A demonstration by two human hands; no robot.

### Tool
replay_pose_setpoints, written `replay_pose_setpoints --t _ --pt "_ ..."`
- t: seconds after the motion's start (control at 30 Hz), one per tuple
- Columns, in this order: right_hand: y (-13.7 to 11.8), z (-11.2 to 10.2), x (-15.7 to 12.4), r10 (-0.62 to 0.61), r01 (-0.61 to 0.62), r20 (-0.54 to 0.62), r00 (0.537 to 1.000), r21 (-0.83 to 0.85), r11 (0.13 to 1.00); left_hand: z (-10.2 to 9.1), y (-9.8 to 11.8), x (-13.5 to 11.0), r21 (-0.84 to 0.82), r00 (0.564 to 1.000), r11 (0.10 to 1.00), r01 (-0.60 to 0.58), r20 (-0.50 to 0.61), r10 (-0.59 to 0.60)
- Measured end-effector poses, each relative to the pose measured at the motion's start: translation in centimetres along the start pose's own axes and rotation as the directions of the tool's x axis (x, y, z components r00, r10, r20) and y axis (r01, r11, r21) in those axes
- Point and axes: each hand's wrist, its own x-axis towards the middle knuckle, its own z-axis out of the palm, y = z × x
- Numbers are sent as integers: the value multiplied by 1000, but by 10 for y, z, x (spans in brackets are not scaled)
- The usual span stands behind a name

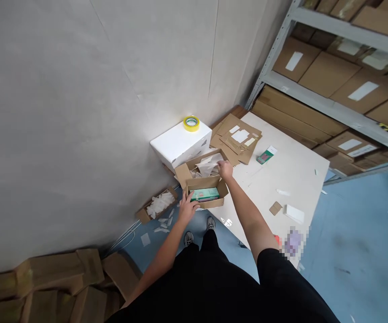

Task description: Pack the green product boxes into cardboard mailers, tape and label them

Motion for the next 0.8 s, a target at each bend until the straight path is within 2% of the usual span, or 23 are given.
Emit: replay_pose_setpoints --t 0.17,0.3,0.43,0.6,0.7,0.8 --pt "3 -22 -52 113 -90 -230 967 107 990 -2 3 0 3 998 999 -54 20 54" --pt "9 -38 -96 202 -135 -397 895 190 973 -3 14 0 12 993 995 -103 53 102" --pt "24 -62 -127 330 -204 -456 826 304 931 1 31 2 36 983 986 -163 87 159" --pt "66 -103 -157 463 -251 -530 710 425 870 21 59 10 53 965 970 -236 128 227" --pt "103 -122 -179 516 -271 -576 635 459 846 41 78 19 60 950 959 -276 168 263" --pt "140 -133 -204 581 -295 -601 550 511 808 67 96 35 53 928 947 -316 227 296"
